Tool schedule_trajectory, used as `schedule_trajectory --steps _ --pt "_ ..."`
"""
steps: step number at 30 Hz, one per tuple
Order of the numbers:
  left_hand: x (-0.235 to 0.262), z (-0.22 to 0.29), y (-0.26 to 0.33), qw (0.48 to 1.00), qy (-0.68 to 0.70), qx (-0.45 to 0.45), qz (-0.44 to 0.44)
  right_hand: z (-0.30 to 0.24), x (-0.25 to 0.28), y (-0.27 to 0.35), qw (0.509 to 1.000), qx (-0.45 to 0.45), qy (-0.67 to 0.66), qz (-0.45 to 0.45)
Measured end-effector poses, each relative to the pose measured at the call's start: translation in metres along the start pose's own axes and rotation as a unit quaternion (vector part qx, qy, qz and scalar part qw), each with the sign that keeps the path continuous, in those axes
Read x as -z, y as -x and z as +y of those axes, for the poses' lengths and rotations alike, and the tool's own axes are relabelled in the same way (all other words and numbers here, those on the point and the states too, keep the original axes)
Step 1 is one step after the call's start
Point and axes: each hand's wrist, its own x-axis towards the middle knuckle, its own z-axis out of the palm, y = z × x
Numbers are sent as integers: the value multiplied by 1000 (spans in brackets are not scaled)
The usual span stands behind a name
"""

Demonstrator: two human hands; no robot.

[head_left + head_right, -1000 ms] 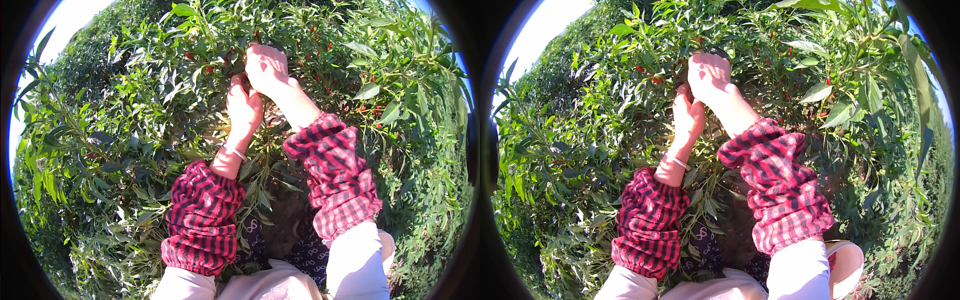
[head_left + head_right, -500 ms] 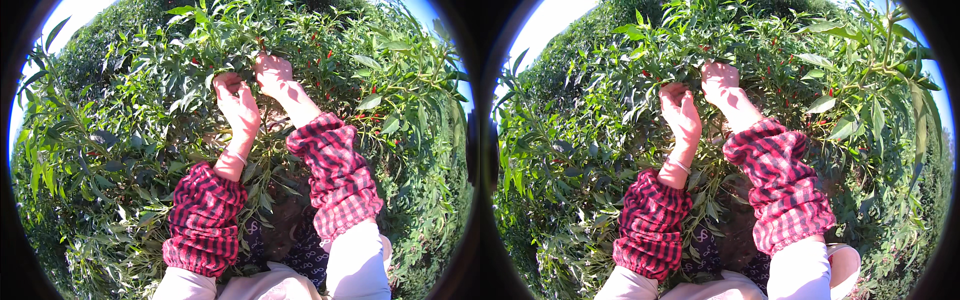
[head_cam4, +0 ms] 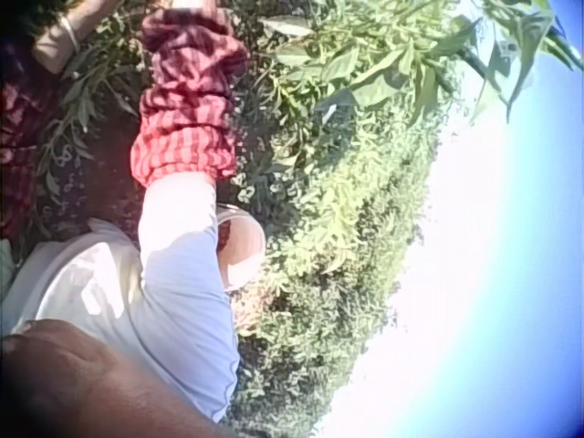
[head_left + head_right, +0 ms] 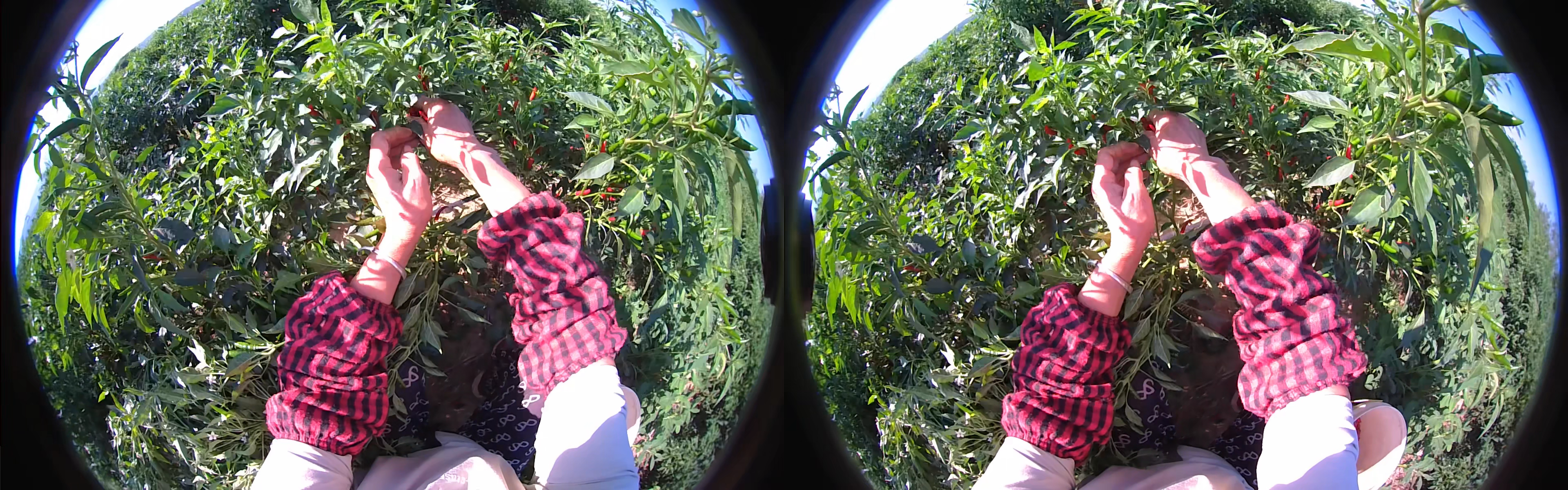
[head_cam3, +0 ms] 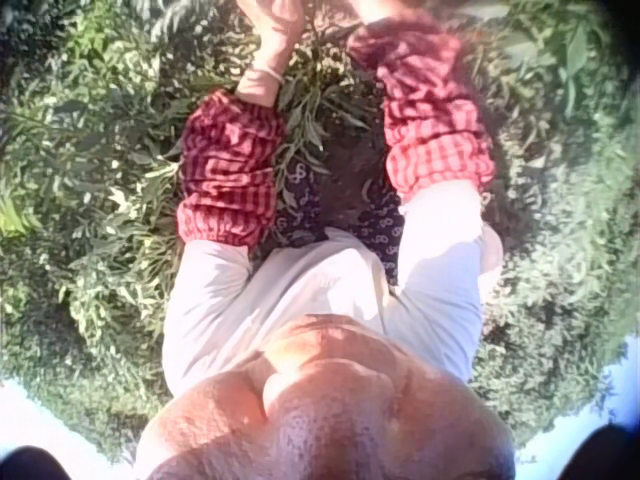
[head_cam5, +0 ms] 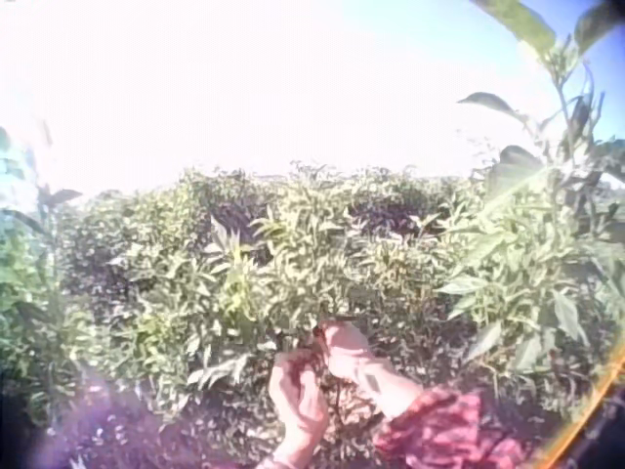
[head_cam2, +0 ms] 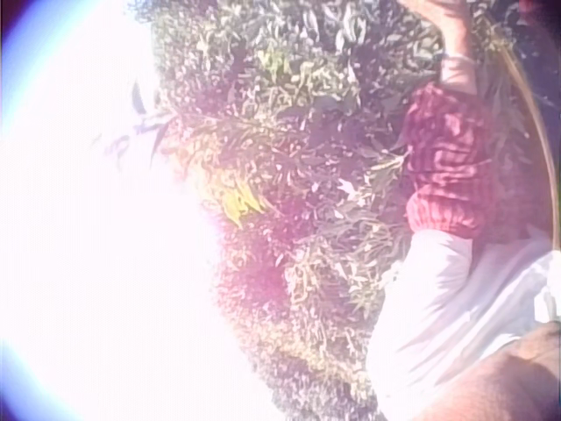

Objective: The person picks red peppers from plants by hand and places them into a bucket.

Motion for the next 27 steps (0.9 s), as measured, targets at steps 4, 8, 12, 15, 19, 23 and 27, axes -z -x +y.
schedule_trajectory --steps 4,8,12,15,19,23,27 --pt "-4 0 -7 999 23 -45 3 5 1 4 995 35 -91 -17" --pt "-15 11 -13 998 36 -43 -16 14 -11 10 959 -39 -275 49" --pt "-21 23 -32 975 -197 -53 -82 1 1 40 962 31 -246 111" --pt "-21 11 -42 919 -290 -259 -59 -2 -14 47 962 46 -179 201" --pt "-31 11 -53 985 -1 59 -162 -2 -3 61 769 -253 -574 124" --pt "-18 -6 -52 989 -10 -34 -146 -3 20 80 708 -267 -653 19" --pt "12 -33 -53 972 -85 0 -217 -23 49 106 744 -189 -633 100"
